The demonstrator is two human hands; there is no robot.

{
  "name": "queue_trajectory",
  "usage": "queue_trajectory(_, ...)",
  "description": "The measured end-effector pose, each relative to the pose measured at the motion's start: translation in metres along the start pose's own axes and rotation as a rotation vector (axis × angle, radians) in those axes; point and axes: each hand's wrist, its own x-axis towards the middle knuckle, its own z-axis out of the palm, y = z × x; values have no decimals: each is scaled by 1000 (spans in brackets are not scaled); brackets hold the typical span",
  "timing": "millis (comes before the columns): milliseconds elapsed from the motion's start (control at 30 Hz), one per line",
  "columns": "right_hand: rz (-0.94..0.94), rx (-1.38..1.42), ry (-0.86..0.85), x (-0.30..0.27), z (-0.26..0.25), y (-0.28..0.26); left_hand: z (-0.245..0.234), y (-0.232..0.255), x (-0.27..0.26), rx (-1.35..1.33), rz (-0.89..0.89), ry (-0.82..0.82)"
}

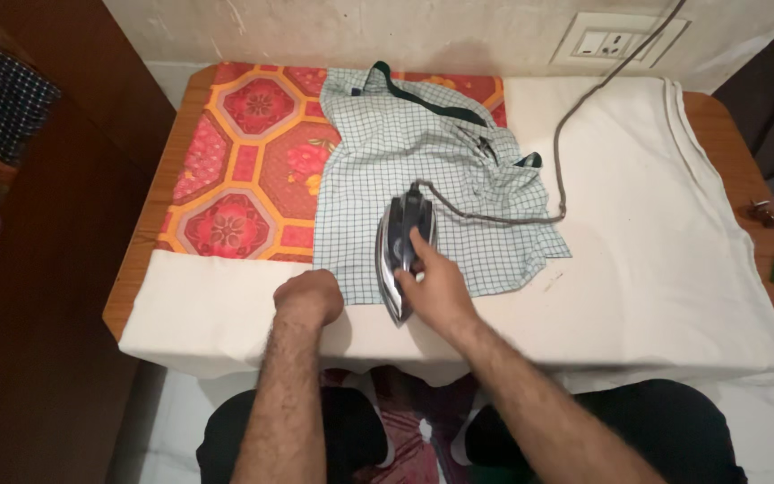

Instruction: The person irons a checkered shirt on a table covered with a patterned cloth. They use a handheld electric iron to smooth the fabric, repeatedly adjusting the shirt's position and flipping it over to treat different sections.

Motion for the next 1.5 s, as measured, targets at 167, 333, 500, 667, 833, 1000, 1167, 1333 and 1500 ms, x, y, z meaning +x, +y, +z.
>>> queue_trajectory(167,-52,97,81,88,1,-17,-9,6,-8,-82,-45,103)
queue_trajectory(333,-78,147,103,90,26,-27,-17,-6,-3,-693,155,687)
queue_trajectory(500,-135,77,63,12,62,-22,-23,-13,17,-1235,190,978)
queue_trajectory(667,-129,178,62,60,60,-45,-17,-17,24,-1487,183,1061)
queue_trajectory(833,-271,182,139,67,65,-59,-16,-23,33,-1670,147,1111)
queue_trajectory(1000,-74,99,-74,-14,93,-41,-16,-18,42,-1695,125,1068)
queue_trajectory(1167,-210,92,-9,58,95,-60,-12,-10,36,-1698,130,1052)
queue_trajectory(1333,-198,-10,39,79,85,-70,-1,-16,49,-1564,148,1088)
queue_trajectory(1500,-32,-61,13,38,75,-55,34,4,82,-1459,97,976)
